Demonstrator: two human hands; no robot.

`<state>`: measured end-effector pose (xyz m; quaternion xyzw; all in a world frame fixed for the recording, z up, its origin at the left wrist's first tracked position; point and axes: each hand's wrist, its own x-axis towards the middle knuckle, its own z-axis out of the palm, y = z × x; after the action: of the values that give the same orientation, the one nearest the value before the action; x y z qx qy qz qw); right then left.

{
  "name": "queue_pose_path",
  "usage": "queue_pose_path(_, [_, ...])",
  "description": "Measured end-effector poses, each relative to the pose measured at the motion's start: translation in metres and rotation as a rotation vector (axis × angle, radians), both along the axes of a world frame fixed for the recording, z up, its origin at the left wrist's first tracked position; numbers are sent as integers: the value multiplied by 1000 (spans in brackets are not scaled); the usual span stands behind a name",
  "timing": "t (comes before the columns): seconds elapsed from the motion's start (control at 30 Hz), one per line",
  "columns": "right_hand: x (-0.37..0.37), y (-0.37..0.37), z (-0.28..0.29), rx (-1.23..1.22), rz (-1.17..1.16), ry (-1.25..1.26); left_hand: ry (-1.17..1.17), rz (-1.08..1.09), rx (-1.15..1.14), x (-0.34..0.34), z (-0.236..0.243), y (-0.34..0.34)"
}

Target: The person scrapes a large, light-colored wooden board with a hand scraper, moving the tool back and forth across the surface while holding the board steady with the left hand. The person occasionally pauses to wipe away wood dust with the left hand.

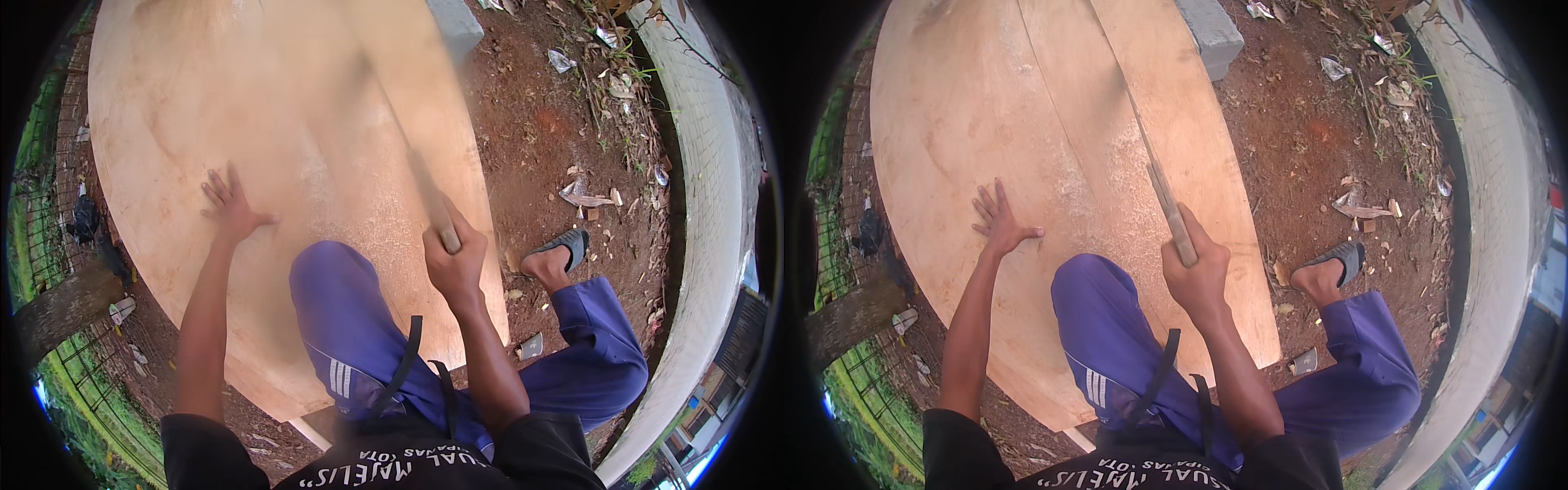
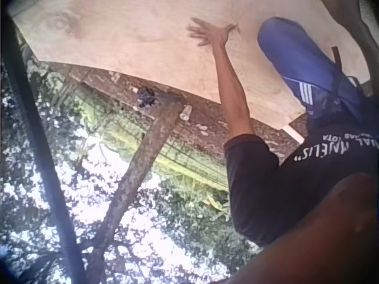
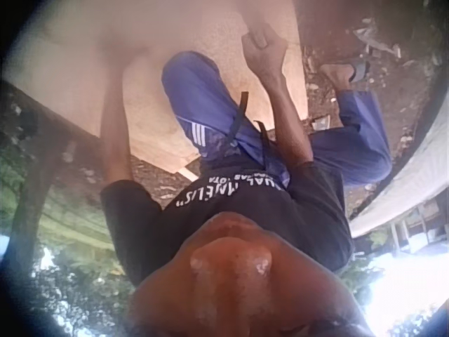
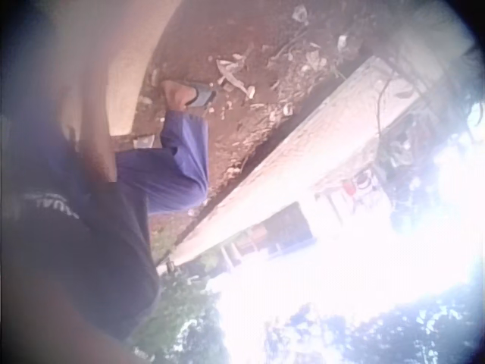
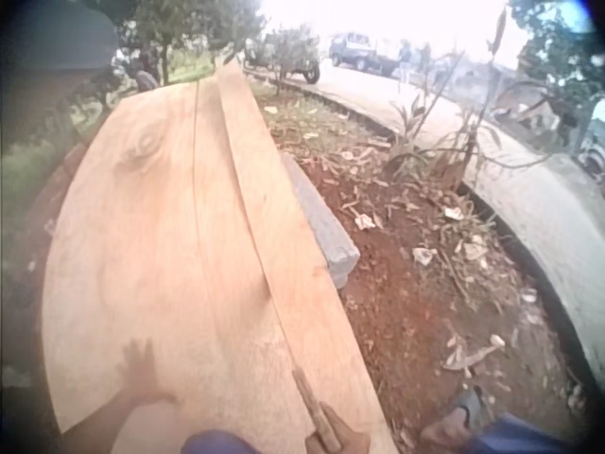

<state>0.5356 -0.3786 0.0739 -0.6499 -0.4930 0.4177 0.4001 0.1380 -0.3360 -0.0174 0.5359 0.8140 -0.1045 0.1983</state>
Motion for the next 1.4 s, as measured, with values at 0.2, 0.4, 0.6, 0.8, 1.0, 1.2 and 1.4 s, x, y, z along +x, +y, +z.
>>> queue_pose_path(0.2, [-17, 83, -4, 1, -5, 10, 20, -58, 15, 3, -7, 8])
queue_pose_path(0.4, [-33, 120, -14, 12, 30, -76, 49, -76, 36, 4, -15, 10])
queue_pose_path(0.6, [16, -42, 6, 84, -6, -6, 40, -34, 3, 4, 1, 8])
queue_pose_path(0.8, [-31, 161, -21, 23, -2, -98, 8, -76, 26, 21, -4, 24])
queue_pose_path(1.0, [9, -17, 5, -37, -13, 17, 3, -70, 72, -13, -10, -3])
queue_pose_path(1.2, [-17, 71, -2, 6, -29, 20, -16, -83, 39, 4, -9, 7])
queue_pose_path(1.4, [-27, 114, -23, 59, 6, -53, 58, -111, 40, 3, -12, 9])
